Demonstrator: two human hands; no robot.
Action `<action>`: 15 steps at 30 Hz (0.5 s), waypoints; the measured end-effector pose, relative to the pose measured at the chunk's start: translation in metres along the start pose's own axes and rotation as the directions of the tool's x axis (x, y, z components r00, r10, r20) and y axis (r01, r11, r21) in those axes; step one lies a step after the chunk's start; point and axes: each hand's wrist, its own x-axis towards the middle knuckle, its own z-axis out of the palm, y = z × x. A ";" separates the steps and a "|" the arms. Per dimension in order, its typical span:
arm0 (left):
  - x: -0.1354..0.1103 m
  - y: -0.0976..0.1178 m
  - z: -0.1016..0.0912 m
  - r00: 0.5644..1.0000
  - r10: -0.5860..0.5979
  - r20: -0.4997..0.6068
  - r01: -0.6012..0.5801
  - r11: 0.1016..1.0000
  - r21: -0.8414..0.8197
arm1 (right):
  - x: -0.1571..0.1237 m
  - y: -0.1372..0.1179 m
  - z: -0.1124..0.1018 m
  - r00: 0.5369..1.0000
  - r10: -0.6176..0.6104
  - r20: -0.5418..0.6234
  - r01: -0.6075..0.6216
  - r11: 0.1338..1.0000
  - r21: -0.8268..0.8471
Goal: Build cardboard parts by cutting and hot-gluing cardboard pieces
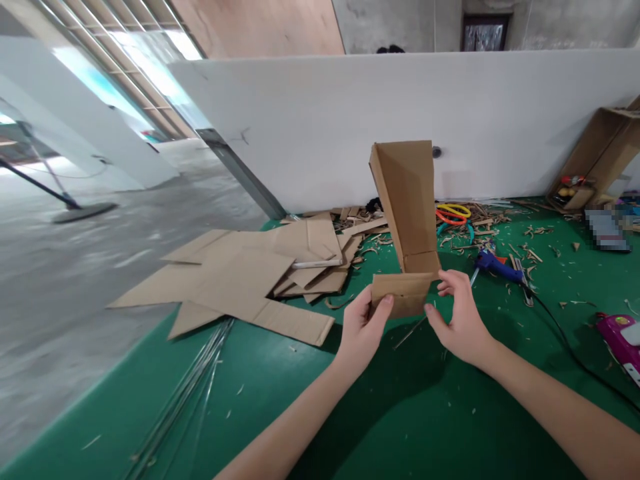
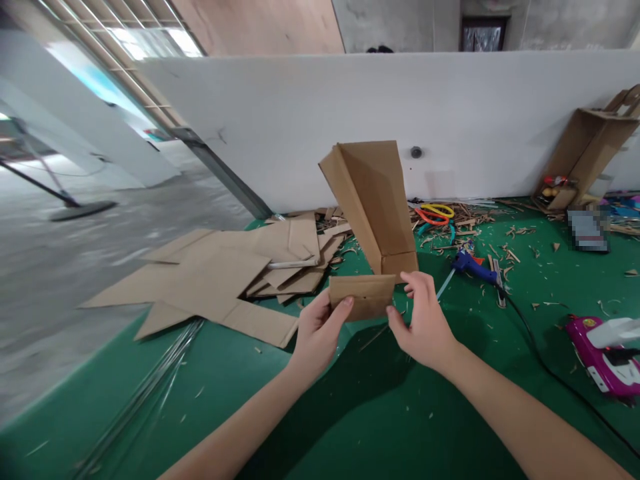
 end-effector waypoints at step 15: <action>-0.003 -0.007 0.002 0.859 0.059 0.509 -0.427 0.630 0.648 | 0.024 0.024 -0.030 0.911 0.257 -0.324 -0.201 0.959 0.199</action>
